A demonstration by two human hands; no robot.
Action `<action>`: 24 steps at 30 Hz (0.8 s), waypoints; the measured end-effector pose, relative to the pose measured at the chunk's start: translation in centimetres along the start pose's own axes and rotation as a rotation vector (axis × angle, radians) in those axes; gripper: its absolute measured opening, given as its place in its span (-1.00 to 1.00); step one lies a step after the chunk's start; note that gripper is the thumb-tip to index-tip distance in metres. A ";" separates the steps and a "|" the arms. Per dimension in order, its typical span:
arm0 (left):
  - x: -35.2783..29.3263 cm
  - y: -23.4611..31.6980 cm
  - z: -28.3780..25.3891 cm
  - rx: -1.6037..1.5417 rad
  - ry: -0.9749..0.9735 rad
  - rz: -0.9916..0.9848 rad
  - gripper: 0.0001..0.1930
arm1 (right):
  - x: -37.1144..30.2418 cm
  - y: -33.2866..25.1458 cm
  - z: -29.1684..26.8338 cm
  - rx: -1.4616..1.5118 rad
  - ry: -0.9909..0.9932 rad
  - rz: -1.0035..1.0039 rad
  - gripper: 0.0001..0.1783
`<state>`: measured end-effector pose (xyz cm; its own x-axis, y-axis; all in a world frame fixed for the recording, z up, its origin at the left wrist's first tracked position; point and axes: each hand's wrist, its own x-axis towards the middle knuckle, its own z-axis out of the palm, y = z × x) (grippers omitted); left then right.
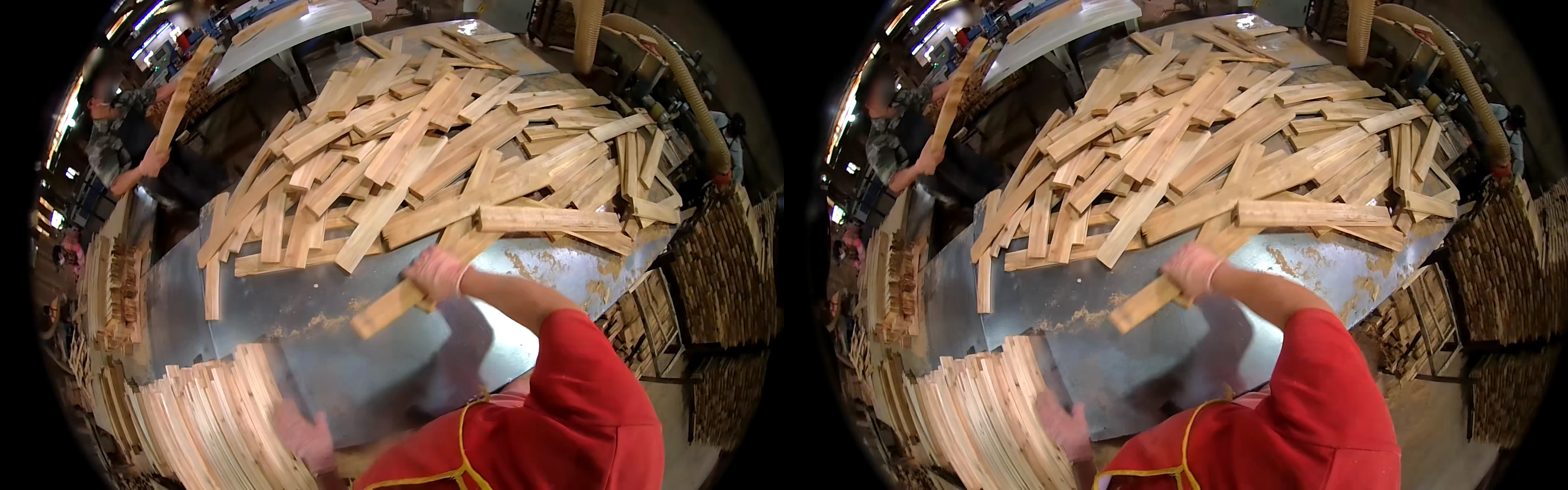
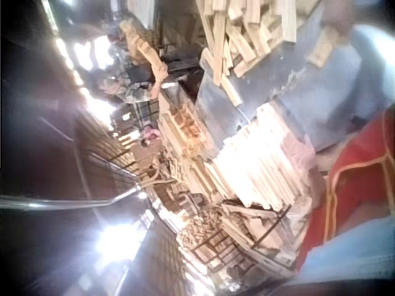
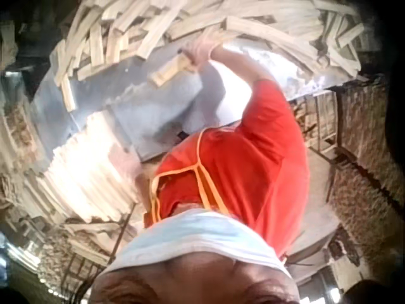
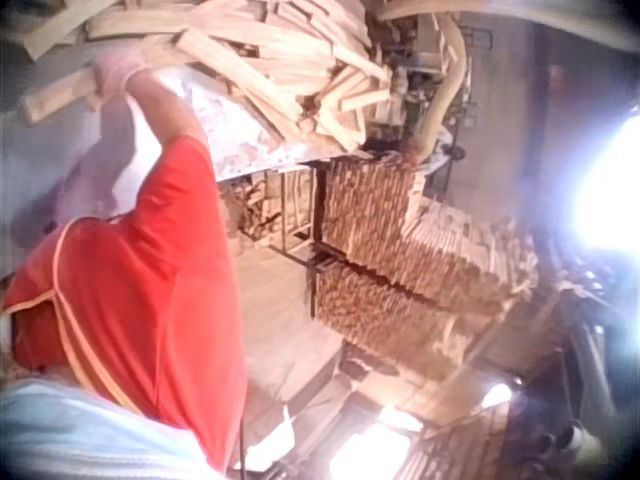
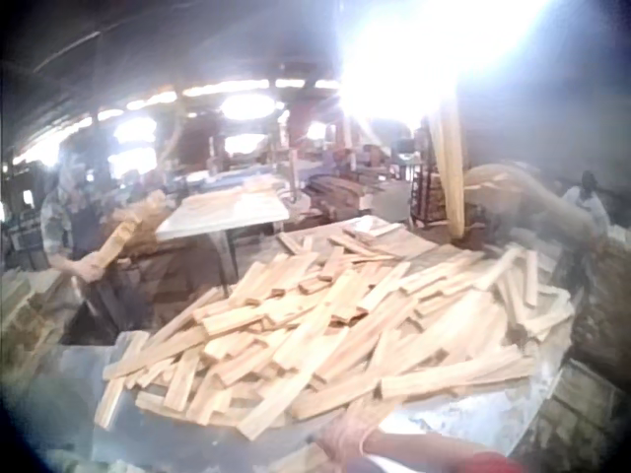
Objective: The person picks up thin wooden planks from a large pile on a metal table and stacks them neatly on the left side. They handle the planks one by one, aligning them to form a growing stack. The process is repetitive and continues throughout the clip.
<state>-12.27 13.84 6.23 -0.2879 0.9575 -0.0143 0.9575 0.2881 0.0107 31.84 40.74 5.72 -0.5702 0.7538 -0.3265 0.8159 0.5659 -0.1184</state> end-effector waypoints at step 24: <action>-7.3 4.0 -2.4 -0.807 -0.873 0.113 -0.39 | -8.6 0.8 1.4 0.335 0.026 0.300 -0.24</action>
<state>-6.35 8.06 8.74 0.2038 0.7369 -0.6445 0.6015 0.4251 0.6763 37.49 34.28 7.13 -0.3023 0.8787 -0.3696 0.9291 0.1849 -0.3204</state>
